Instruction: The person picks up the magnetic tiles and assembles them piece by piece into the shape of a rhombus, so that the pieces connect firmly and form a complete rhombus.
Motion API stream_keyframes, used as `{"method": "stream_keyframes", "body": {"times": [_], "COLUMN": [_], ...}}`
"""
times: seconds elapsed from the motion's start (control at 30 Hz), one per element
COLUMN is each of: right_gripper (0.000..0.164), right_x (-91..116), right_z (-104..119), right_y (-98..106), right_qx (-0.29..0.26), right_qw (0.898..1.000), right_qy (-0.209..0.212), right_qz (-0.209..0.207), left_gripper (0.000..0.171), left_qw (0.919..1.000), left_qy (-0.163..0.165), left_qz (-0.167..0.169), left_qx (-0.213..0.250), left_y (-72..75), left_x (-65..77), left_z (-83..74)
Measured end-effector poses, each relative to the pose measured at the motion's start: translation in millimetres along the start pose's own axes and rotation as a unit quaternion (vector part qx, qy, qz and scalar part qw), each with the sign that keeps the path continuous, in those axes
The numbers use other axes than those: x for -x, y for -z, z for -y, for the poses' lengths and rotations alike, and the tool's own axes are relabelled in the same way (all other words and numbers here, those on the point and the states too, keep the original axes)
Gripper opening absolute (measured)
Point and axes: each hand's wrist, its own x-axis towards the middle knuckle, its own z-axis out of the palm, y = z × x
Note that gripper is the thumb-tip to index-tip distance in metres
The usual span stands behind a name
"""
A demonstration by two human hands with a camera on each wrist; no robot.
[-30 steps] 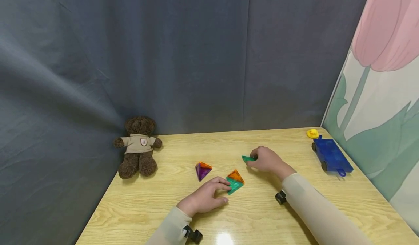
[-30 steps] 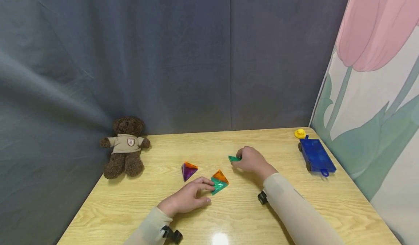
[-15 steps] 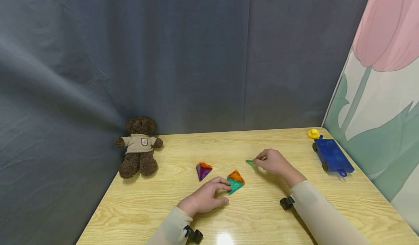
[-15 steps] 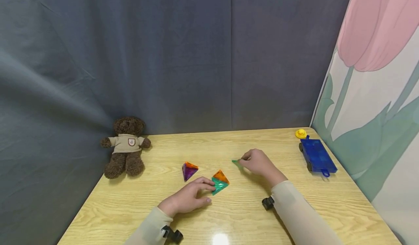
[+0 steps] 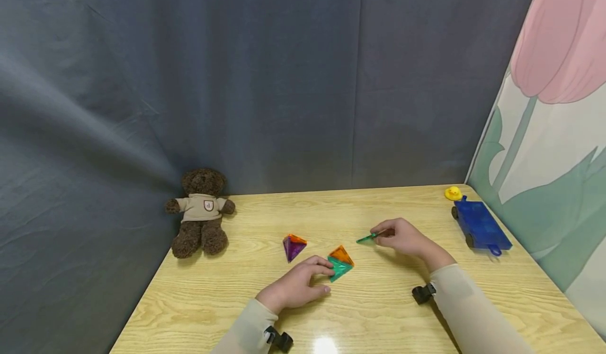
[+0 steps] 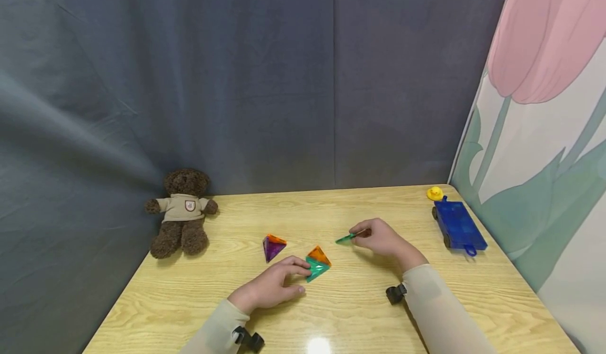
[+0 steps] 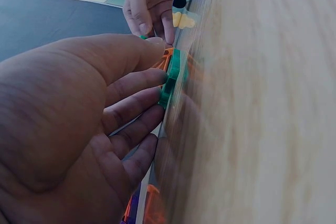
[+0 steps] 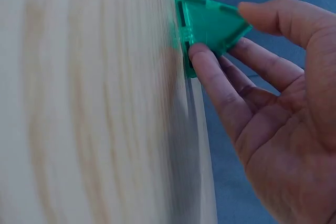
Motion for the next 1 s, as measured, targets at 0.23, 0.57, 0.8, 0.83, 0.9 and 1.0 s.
{"method": "stream_keyframes", "body": {"times": [0.23,0.57,0.8,0.83,0.9,1.0], "right_gripper": [0.014,0.01,0.009,0.01,0.009,0.005], "right_x": [1.4,2.9,2.2,2.0,1.8,1.7], "right_z": [-0.7,-2.8,-3.0,-3.1,-3.2,-2.6], "right_y": [1.3,0.4,-0.2,0.0,0.6,0.8], "right_qx": [-0.001,-0.003,-0.002,-0.004,-0.008,-0.014], "right_qw": [0.999,0.998,0.999,0.999,0.999,0.999], "right_qy": [-0.018,-0.044,-0.027,-0.026,-0.021,-0.01], "right_qz": [-0.027,-0.039,-0.04,-0.043,-0.045,-0.046], "left_gripper": [0.042,0.042,0.042,0.042,0.042,0.042], "left_qw": [1.0,1.0,0.9999,0.9999,0.9999,0.9999], "left_qy": [0.001,-0.001,-0.005,-0.006,-0.008,-0.009], "left_qz": [0.001,0.003,0.002,0.002,0.003,0.003], "left_qx": [0.005,0.007,0.011,0.011,0.01,0.01], "left_y": [0.5,0.7,0.4,0.3,0.3,0.6], "left_x": [0.4,0.9,0.9,0.6,0.5,0.7], "left_z": [-1.4,-0.5,-0.3,-0.2,0.1,0.1]}}
